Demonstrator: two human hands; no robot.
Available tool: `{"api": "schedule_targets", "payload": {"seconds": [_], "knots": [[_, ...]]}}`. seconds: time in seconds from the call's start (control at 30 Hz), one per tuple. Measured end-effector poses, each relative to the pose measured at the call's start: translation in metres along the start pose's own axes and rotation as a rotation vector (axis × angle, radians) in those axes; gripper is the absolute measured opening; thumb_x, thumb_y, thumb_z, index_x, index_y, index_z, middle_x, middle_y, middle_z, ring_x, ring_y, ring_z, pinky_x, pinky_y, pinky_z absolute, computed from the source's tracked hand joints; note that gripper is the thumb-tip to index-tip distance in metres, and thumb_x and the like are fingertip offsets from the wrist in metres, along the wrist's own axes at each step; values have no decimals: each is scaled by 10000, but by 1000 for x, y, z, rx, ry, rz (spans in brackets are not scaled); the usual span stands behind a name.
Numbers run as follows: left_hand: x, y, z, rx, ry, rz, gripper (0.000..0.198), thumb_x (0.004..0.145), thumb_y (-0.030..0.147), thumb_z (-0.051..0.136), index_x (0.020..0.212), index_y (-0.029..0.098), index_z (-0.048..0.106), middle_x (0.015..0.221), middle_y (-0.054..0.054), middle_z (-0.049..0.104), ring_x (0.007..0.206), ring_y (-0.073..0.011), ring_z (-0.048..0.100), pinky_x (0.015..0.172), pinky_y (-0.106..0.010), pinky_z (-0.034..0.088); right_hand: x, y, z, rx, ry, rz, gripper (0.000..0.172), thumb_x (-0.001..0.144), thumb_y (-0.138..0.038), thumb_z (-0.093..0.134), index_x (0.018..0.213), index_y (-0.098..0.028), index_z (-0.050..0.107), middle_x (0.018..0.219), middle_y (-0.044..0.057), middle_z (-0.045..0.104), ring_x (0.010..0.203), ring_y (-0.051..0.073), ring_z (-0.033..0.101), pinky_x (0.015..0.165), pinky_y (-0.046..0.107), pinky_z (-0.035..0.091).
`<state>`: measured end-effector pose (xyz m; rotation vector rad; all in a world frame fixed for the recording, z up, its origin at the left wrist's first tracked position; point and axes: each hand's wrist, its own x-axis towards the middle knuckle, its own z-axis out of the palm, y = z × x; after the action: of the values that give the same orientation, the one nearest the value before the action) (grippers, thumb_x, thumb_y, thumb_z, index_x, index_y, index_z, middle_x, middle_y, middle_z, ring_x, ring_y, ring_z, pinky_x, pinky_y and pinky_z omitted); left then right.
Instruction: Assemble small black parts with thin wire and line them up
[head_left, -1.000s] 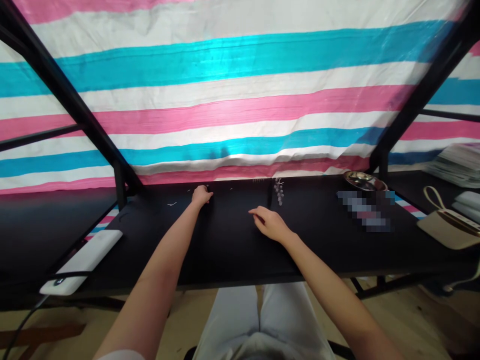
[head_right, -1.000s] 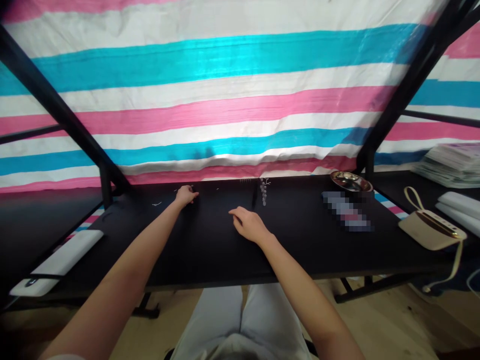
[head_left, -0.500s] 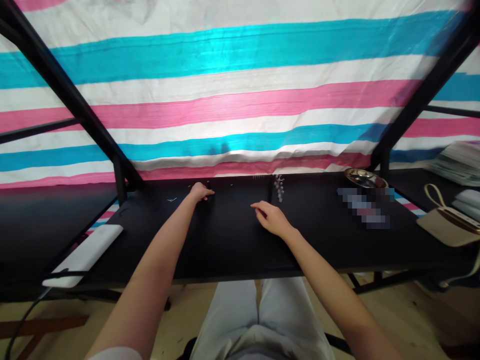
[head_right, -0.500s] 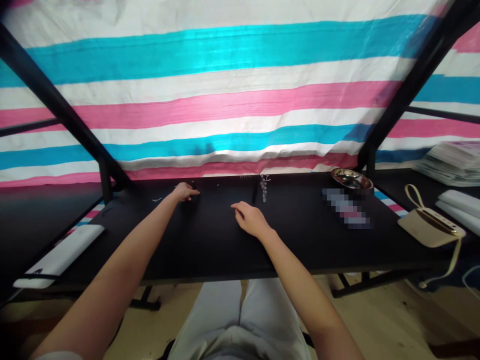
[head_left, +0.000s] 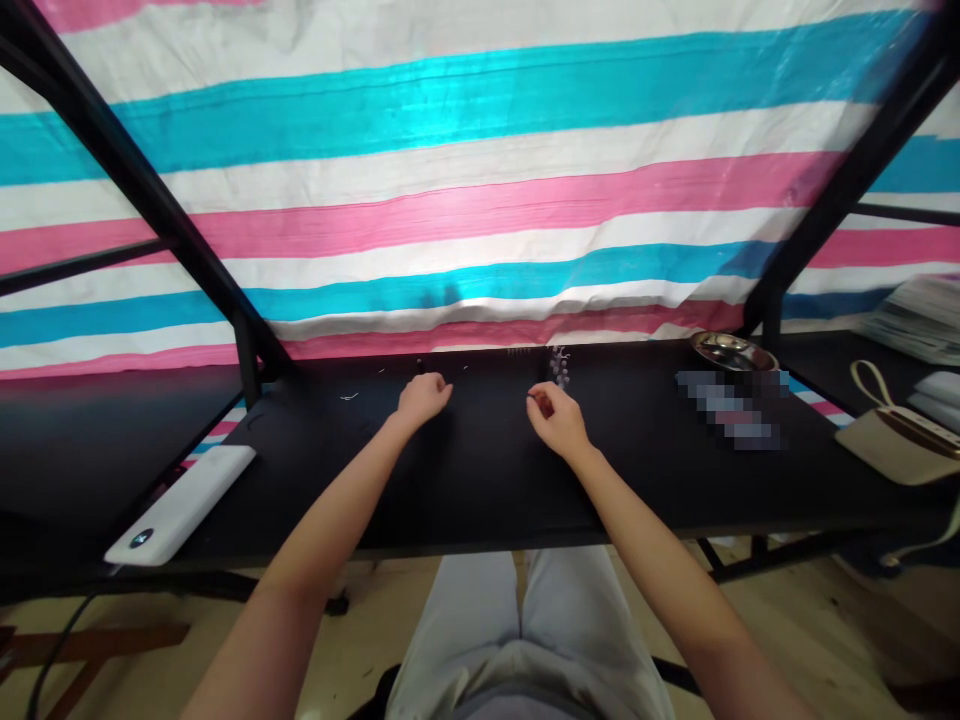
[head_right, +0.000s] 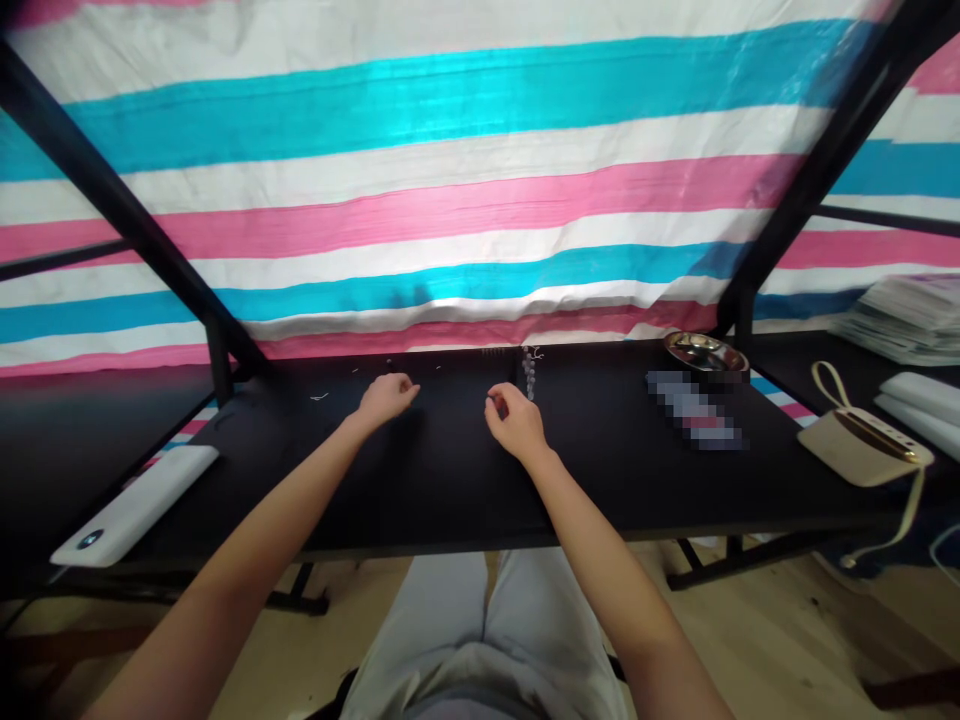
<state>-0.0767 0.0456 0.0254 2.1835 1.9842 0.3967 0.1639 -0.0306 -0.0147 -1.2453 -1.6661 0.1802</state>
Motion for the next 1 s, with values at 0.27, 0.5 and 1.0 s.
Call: {"api": "schedule_targets", "payload": {"seconds": [0.27,0.5,1.0], "knots": [[-33,86,37,-143,6,517,273,845,340,444,1049,227,586,750,-23,653,708,-161,609,660,-248,426,12,16,-16,-102,217,276,280,818,-305,411,1041,-162,499,795,38,578,647,143,517,693,280,431],[-30,122,69,-2,-16,513,500,878,285,390,1372,236,325,1032,-101,643,888,-223,624,779,-327,449,15,30,-30,-448,-38,489,550,792,-453,514,1238,-141,436,1005,116,605,898,249,588,747,332,426],[-26,100,61,-68,28,411,210,851,324,469,1009,232,572,830,-47,664,772,-194,619,690,-283,424,13,41,-19,-624,-280,482,333,830,-416,498,1011,-156,601,1011,135,605,907,249,604,709,324,449]]}}
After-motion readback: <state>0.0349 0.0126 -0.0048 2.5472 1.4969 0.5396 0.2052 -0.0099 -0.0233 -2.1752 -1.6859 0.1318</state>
